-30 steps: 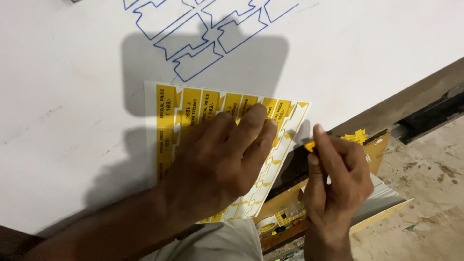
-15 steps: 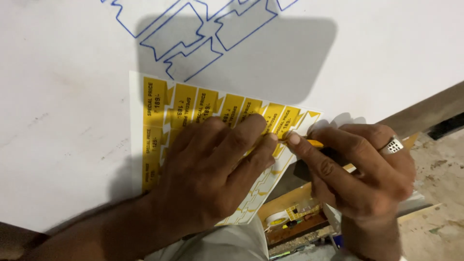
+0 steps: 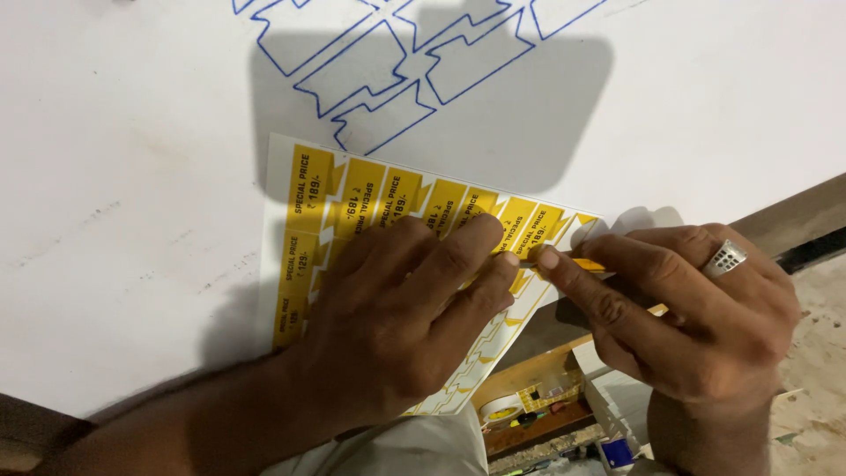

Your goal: Using a utility knife to carefully cut and separate individual price labels from a larger printed sheet.

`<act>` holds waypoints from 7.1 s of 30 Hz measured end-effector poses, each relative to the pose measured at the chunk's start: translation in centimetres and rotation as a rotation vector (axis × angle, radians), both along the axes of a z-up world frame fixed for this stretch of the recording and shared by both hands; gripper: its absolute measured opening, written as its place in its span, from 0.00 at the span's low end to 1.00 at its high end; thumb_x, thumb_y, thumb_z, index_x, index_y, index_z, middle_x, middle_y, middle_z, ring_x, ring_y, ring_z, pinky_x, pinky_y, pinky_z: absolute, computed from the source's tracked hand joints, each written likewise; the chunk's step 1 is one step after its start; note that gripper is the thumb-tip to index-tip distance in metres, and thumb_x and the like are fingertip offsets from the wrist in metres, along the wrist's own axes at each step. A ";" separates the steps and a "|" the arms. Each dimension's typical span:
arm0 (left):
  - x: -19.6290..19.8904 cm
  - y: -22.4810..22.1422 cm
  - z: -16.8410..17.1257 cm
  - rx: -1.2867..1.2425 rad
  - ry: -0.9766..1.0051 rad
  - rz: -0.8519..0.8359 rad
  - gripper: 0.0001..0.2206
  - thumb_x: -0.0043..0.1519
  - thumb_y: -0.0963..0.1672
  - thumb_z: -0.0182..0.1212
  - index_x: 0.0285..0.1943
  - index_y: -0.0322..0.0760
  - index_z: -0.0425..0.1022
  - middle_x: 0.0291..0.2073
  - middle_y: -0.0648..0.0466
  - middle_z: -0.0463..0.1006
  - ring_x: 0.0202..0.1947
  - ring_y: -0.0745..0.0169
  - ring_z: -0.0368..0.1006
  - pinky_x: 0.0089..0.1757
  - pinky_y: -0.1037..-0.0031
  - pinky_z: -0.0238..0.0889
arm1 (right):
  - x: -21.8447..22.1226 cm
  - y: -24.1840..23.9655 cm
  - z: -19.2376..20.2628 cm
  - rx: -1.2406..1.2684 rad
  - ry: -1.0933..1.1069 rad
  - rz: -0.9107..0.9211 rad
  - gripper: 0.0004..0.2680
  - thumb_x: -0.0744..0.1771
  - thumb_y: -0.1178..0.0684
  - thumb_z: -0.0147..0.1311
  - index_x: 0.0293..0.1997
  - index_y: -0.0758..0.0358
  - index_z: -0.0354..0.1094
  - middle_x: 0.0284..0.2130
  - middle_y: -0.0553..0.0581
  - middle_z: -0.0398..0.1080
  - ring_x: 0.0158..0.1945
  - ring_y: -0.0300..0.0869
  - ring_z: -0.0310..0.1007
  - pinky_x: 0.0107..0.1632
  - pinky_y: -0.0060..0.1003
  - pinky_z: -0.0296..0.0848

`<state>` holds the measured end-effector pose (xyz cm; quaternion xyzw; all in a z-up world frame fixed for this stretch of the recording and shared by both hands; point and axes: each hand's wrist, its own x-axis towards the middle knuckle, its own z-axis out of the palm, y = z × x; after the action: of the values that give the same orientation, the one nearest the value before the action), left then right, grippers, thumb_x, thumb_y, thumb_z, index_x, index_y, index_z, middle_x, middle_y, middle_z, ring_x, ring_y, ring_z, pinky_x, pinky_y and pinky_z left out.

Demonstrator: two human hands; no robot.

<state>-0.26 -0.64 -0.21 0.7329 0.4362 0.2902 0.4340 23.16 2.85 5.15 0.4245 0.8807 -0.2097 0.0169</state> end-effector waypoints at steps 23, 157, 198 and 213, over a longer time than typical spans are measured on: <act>0.4 0.8 -0.2 -0.023 -0.031 0.007 0.12 0.60 0.42 0.69 0.48 0.27 0.80 0.48 0.50 0.73 0.34 0.59 0.68 0.34 0.66 0.63 | -0.6 1.2 0.0 -0.053 0.012 0.005 0.04 0.63 0.57 0.66 0.37 0.50 0.81 0.28 0.48 0.75 0.30 0.34 0.72 0.32 0.33 0.70; 3.3 -0.6 0.1 -0.040 0.014 -0.095 0.11 0.57 0.41 0.68 0.47 0.35 0.76 0.43 0.55 0.71 0.43 0.58 0.67 0.42 0.64 0.57 | 0.7 -6.4 1.5 -0.080 -0.110 -0.512 0.12 0.65 0.60 0.73 0.53 0.58 0.78 0.38 0.53 0.73 0.38 0.40 0.74 0.37 0.31 0.68; 4.6 -0.9 0.7 -0.070 0.186 -0.055 0.08 0.56 0.43 0.69 0.39 0.37 0.74 0.38 0.53 0.71 0.37 0.54 0.67 0.38 0.61 0.56 | -0.7 -10.0 1.3 -0.051 -0.149 -0.609 0.09 0.62 0.63 0.70 0.44 0.61 0.81 0.27 0.53 0.73 0.21 0.34 0.66 0.23 0.32 0.61; 5.5 -0.7 0.7 0.019 0.299 -0.076 0.08 0.58 0.43 0.66 0.39 0.33 0.73 0.35 0.49 0.70 0.33 0.53 0.65 0.34 0.62 0.57 | 0.7 -9.3 2.1 -0.181 -0.168 -0.462 0.15 0.60 0.66 0.68 0.51 0.58 0.79 0.35 0.53 0.75 0.28 0.37 0.72 0.25 0.32 0.64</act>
<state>5.29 -1.34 0.52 0.7881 0.4651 0.1652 0.3678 23.82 -6.41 7.26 0.6269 0.7335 -0.2501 0.0795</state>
